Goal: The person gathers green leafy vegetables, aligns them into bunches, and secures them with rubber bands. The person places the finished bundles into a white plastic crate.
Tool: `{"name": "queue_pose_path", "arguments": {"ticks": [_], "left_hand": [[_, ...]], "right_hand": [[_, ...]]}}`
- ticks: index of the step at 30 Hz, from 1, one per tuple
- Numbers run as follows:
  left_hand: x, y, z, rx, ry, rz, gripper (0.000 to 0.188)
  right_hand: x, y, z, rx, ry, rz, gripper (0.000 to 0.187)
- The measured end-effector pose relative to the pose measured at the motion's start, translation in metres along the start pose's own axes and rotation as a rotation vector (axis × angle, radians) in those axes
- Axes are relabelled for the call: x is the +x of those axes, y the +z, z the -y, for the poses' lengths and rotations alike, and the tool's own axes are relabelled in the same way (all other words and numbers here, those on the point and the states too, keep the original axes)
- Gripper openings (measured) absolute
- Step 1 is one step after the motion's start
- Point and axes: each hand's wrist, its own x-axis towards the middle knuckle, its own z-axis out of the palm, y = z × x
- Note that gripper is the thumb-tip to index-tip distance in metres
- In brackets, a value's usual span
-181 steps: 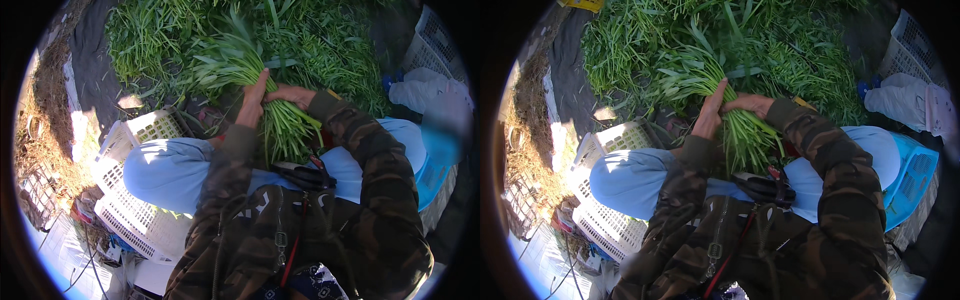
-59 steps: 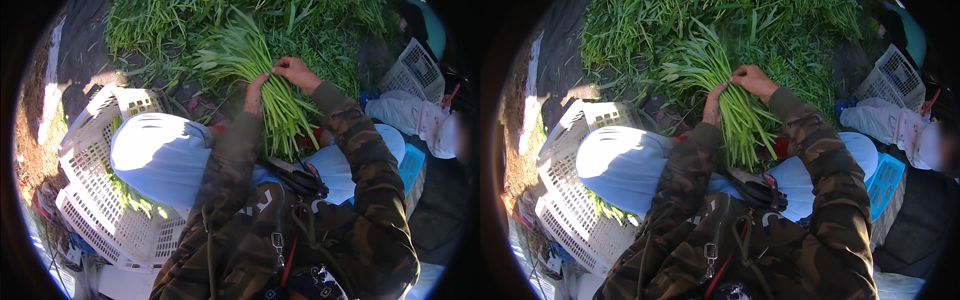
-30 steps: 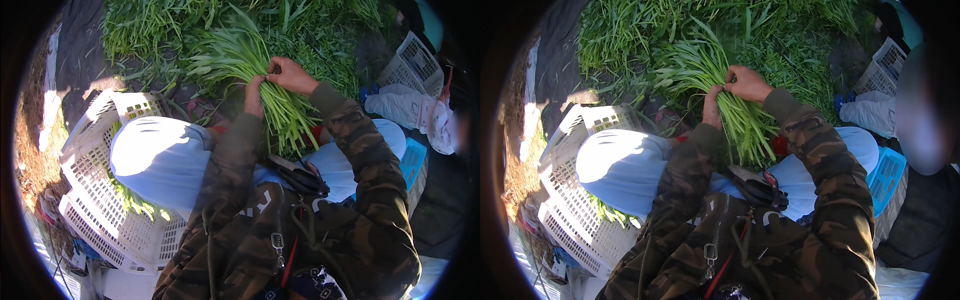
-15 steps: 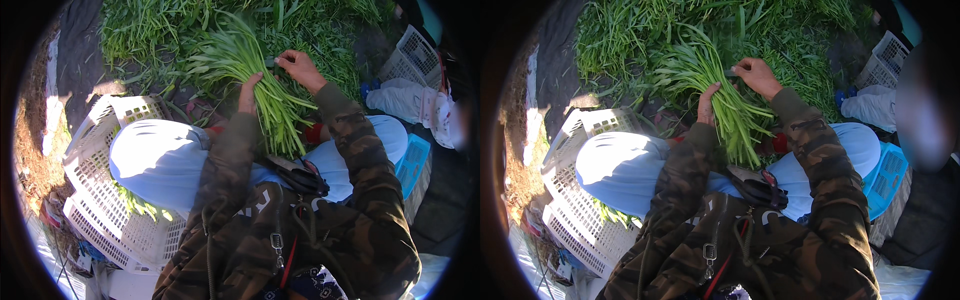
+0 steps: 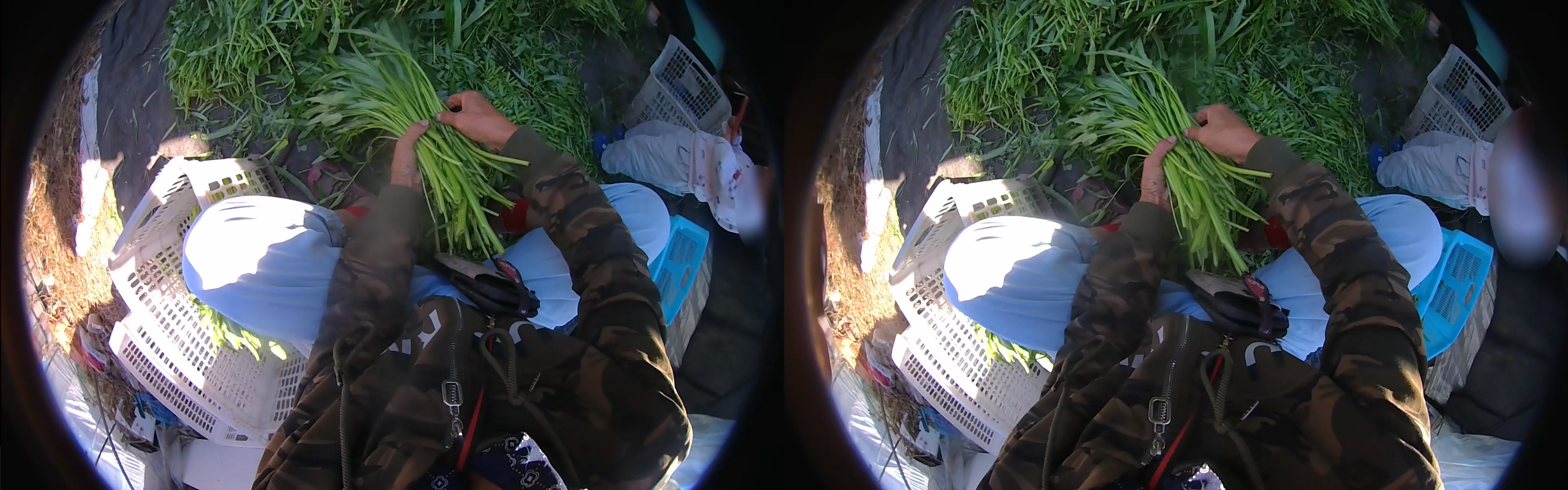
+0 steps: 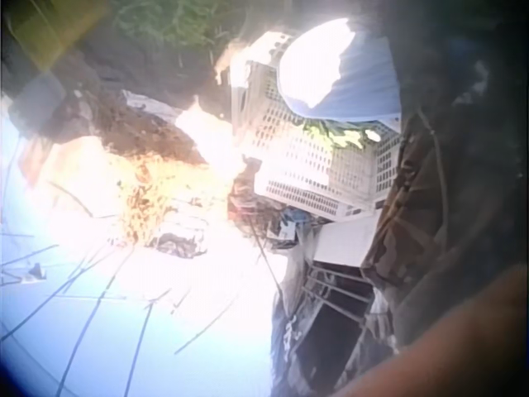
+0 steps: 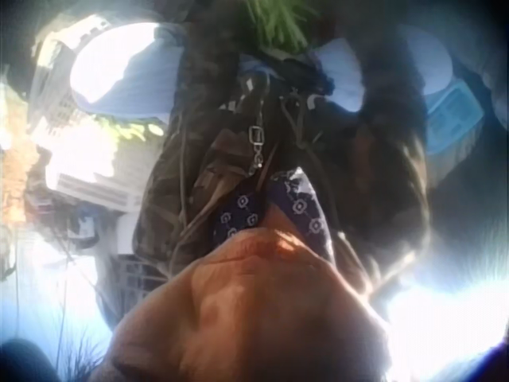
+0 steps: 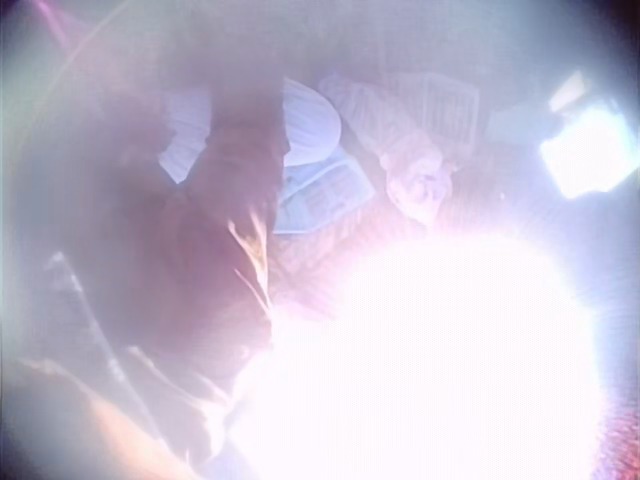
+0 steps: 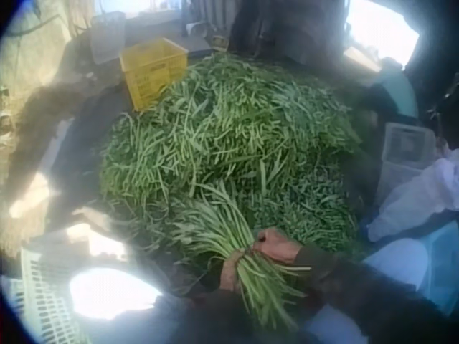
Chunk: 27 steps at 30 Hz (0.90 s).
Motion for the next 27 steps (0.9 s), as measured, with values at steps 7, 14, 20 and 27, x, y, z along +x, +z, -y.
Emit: {"name": "queue_pose_path", "arguments": {"ticks": [7, 14, 20, 27], "left_hand": [[0.000, -0.003, -0.001, 0.031, -0.009, -0.020, 0.021], [-0.005, -0.002, -0.007, -0.114, -0.053, 0.114, 0.026], [0.002, -0.007, -0.003, -0.128, -0.031, 0.078, 0.027], [-0.005, -0.012, -0.006, -0.270, -0.068, 0.093, 0.026]], "right_hand": [[0.000, 0.000, 0.001, 0.186, -0.012, -0.195, 0.029], [-0.010, 0.008, 0.023, 0.210, -0.056, -0.079, 0.025], [-0.003, 0.015, 0.019, 0.118, 0.016, -0.041, 0.029], [-0.023, 0.005, 0.042, 0.753, 0.189, 0.004, 0.019]]}}
